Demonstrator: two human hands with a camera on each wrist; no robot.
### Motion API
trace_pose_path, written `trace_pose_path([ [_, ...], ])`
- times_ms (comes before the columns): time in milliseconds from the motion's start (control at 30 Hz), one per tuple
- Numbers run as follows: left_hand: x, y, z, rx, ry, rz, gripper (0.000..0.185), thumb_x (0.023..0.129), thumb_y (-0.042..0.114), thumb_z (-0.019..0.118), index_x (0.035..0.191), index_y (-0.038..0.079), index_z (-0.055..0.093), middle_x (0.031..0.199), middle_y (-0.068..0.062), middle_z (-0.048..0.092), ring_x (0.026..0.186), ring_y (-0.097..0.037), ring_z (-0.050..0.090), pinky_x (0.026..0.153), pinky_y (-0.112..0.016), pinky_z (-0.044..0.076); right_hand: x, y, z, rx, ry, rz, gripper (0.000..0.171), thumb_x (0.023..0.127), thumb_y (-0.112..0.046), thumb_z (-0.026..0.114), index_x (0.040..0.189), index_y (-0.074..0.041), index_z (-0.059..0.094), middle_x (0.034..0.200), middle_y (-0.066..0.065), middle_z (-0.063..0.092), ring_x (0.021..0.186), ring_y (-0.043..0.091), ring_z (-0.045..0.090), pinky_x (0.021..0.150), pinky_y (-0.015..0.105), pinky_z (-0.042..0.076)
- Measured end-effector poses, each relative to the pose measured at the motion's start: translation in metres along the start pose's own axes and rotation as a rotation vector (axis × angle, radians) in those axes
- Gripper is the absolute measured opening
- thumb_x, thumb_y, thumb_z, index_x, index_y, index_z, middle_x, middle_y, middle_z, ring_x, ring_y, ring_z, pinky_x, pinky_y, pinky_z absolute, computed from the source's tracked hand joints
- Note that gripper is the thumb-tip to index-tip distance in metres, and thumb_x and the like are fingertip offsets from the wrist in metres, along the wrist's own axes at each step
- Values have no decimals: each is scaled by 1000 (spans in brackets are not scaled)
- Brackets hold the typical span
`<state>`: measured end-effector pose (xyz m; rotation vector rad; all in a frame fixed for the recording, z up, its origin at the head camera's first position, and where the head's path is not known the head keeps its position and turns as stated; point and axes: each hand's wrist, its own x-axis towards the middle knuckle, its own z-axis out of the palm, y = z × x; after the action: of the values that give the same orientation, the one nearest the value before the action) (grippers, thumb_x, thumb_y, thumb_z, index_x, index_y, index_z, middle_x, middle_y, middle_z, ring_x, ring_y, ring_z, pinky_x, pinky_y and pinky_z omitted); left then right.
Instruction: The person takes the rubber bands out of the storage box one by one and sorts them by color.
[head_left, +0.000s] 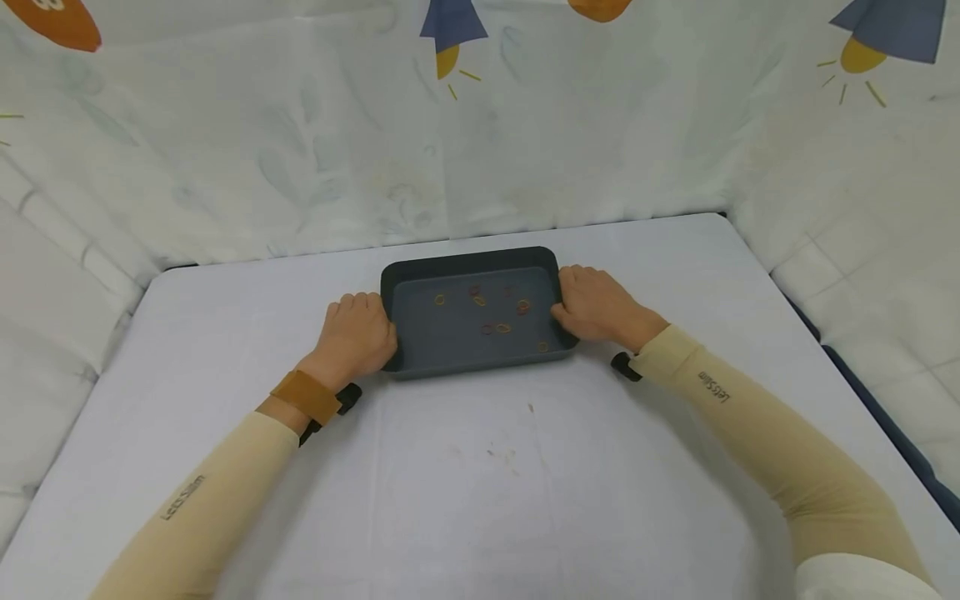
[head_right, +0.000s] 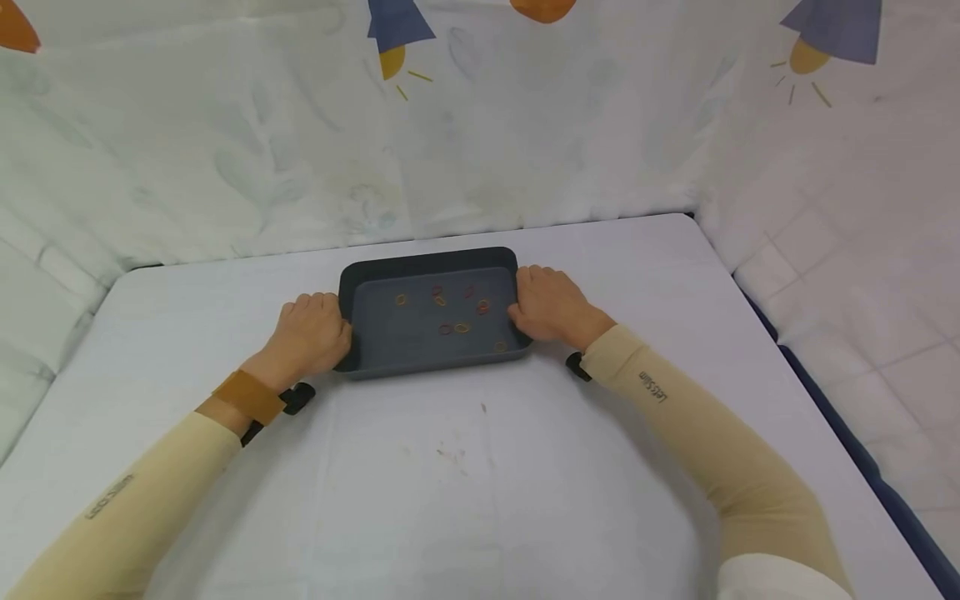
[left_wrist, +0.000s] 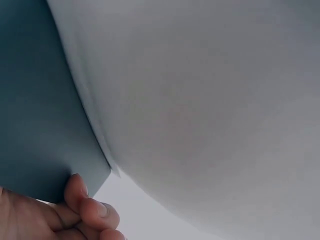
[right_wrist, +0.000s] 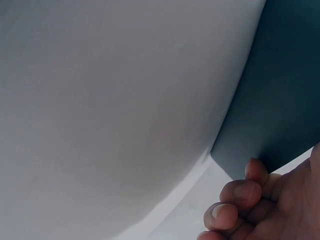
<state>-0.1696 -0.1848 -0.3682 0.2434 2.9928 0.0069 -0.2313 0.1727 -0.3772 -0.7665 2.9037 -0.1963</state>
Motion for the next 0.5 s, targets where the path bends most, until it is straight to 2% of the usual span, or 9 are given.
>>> trace_pose_path([
  [167, -8, -6, -2, -18, 4, 6, 30, 102, 18, 35, 97, -7, 51, 89, -18, 51, 86, -35, 49, 75, -41, 38, 1, -7, 2, 4, 6, -9, 38, 101, -25, 48, 120, 7, 52, 99, 14, 58, 89, 28, 54, 81, 44, 48],
  [500, -19, -17, -1, -48, -11, -1, 29, 103, 18, 33, 96, -5, 50, 87, -16, 50, 84, -33, 47, 73, -39, 35, 1, -19, 3, -6, 18, -33, 30, 101, -25, 49, 112, 3, 53, 94, 12, 55, 84, 26, 52, 76, 41, 45],
])
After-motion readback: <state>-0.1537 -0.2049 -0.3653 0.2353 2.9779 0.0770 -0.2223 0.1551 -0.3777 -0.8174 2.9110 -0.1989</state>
